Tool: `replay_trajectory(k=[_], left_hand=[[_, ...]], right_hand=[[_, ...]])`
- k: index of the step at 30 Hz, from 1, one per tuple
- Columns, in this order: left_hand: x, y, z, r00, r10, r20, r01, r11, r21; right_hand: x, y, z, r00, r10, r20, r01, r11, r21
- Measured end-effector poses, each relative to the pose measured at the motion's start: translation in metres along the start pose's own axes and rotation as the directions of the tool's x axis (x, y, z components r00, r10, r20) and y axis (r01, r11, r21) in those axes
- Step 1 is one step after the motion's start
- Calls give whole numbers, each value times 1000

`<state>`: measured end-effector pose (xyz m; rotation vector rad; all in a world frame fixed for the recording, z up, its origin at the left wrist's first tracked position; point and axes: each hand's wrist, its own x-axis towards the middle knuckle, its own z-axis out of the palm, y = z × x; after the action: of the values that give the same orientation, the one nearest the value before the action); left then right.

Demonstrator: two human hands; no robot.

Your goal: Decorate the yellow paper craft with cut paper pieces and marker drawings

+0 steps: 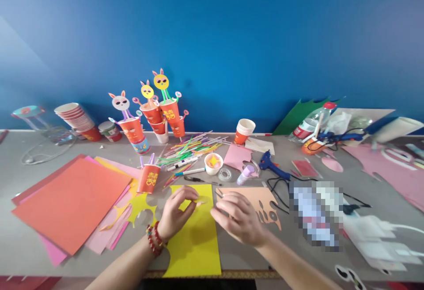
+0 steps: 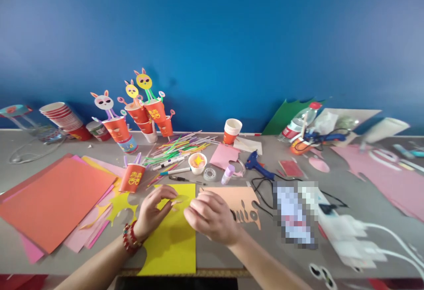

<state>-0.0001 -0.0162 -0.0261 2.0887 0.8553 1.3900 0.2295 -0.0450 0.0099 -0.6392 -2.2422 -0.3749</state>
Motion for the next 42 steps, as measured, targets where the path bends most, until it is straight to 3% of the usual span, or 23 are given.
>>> replay_trajectory(k=[9,38,42], left_hand=[[2,4,-1,999,-32,2,32,999,-19],[3,6,-1,1000,-10,5,10,1000,-26],[3,6,-2,1000,-18,11,19,999,-29]], right_hand=[[12,5,19,993,-105,-54,101,992,-80],[16,7,20,998,-57,-35,57,998,3],[14,9,19,994,-97,-54,94,994,-47]])
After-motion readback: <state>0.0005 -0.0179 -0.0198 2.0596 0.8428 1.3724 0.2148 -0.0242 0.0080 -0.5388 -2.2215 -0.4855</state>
